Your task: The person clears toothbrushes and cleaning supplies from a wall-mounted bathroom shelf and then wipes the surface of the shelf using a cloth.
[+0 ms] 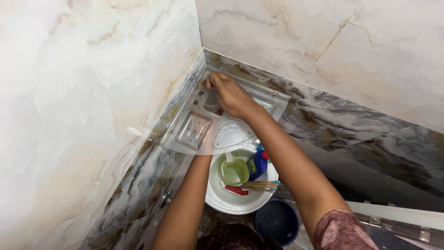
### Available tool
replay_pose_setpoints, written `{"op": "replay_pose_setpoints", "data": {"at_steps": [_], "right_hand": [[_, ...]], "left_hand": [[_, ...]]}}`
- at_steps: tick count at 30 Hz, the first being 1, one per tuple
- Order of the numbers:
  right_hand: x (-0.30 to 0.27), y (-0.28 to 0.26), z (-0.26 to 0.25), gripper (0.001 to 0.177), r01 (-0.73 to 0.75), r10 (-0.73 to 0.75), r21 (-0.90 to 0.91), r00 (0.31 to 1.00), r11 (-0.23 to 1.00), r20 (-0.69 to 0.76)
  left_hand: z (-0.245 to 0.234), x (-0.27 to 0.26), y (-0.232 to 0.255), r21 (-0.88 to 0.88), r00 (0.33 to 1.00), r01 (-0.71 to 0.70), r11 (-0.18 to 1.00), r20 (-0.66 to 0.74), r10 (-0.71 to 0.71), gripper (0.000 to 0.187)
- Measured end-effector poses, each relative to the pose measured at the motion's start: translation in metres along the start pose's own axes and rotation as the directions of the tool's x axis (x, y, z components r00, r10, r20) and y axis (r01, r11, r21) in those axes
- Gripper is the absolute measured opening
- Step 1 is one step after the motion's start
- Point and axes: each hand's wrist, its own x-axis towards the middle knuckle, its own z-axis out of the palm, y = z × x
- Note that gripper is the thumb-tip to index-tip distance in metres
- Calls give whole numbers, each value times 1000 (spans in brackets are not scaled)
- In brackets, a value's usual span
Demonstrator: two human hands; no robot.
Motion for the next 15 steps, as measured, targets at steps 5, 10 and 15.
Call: {"op": "replay_pose_setpoints", "data": {"at_steps": [5,10,15], "right_hand": [[2,-15,-6,29,-73,70,39,995,997,67],[3,-19,-12,24,-175,177,-34,979,984,103],[0,-18,-5,38,211,-192,-260,976,942,98]], "left_hand": [[-3,2,0,-967,946,254,9,247,-211,48],[-6,-9,8,-465,990,112,878,124,-60,42],[-10,-6,31,-722,978,209,660,160,-135,42]]}}
